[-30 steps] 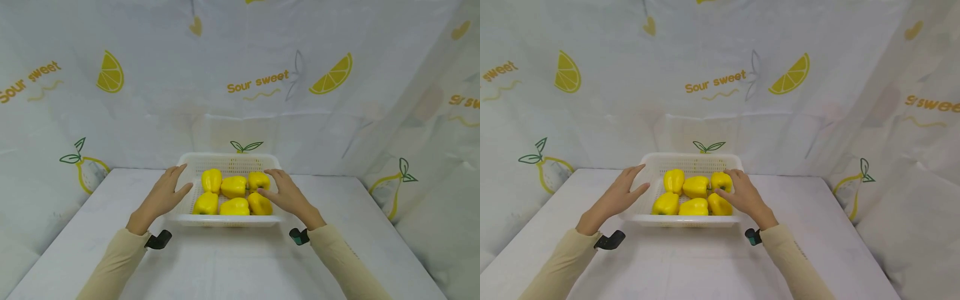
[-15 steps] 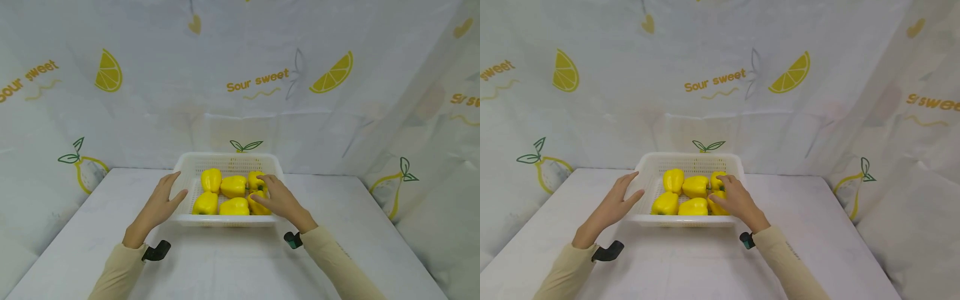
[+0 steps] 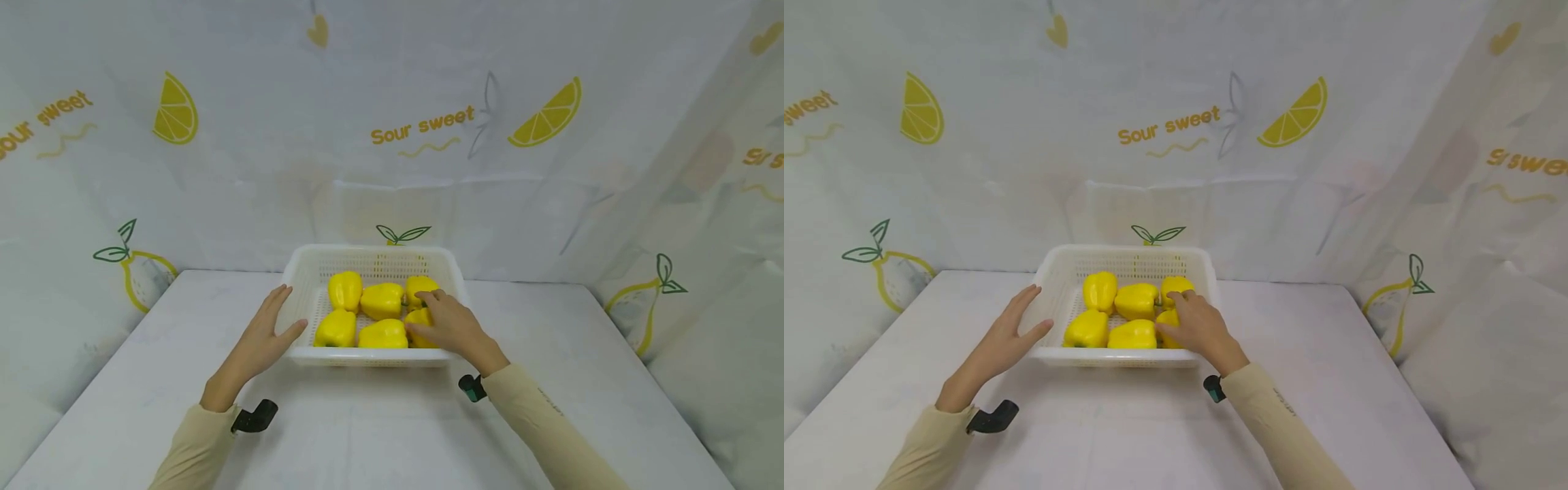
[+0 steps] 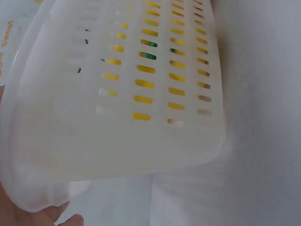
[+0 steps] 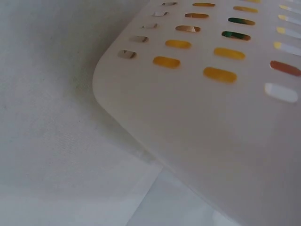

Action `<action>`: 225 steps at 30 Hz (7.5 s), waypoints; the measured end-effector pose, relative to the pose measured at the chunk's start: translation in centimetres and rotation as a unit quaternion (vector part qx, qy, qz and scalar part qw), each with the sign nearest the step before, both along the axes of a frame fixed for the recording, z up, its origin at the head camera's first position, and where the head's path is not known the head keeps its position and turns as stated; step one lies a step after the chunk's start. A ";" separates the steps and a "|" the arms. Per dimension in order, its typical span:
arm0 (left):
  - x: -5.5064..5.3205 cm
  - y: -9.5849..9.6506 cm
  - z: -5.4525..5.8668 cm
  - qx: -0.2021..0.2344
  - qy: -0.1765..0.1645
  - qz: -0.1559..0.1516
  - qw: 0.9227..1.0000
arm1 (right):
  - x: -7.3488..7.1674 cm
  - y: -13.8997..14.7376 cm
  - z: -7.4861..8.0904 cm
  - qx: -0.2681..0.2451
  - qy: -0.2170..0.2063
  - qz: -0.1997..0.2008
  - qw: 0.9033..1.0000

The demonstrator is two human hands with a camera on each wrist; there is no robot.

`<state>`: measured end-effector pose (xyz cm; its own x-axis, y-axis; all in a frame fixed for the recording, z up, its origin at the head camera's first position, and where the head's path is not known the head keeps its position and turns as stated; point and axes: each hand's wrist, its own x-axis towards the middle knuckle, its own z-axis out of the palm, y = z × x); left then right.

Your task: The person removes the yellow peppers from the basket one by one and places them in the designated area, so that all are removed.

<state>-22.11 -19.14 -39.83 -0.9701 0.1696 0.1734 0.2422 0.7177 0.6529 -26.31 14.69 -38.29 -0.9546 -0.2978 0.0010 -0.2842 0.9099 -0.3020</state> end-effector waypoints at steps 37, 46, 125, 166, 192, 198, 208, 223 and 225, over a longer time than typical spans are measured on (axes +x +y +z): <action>0.2 0.4 -2.1 0.224 -0.042 0.062 0.972 | -0.5 -0.3 -0.3 -0.006 0.002 0.015 1.000; 0.2 0.4 -2.2 0.230 -0.035 0.057 0.971 | -0.4 0.0 -0.4 -0.058 0.028 0.036 0.997; 0.3 0.2 -2.1 0.214 -0.046 0.057 0.974 | 0.2 2.4 1.6 -0.173 0.140 0.053 0.974; 0.4 0.3 -2.1 0.221 -0.046 0.056 0.973 | -2.7 9.8 2.5 -0.171 0.139 0.010 0.975; 0.3 0.4 -2.2 0.220 -0.043 0.057 0.973 | -4.5 13.0 -1.2 -0.114 0.069 -0.005 0.991; 0.3 0.3 -2.2 0.223 -0.045 0.059 0.972 | -4.8 13.5 -2.2 -0.112 0.049 -0.003 0.993; 0.3 0.3 -2.3 0.223 -0.048 0.055 0.972 | -4.8 13.5 -3.1 -0.106 0.011 0.004 0.994; 0.2 0.4 -2.5 0.230 -0.046 0.057 0.971 | -4.8 13.7 -2.7 -0.114 -0.025 -0.039 0.992; 0.2 0.4 -2.5 0.230 -0.043 0.056 0.971 | -4.7 13.7 -2.5 -0.115 -0.024 -0.034 0.993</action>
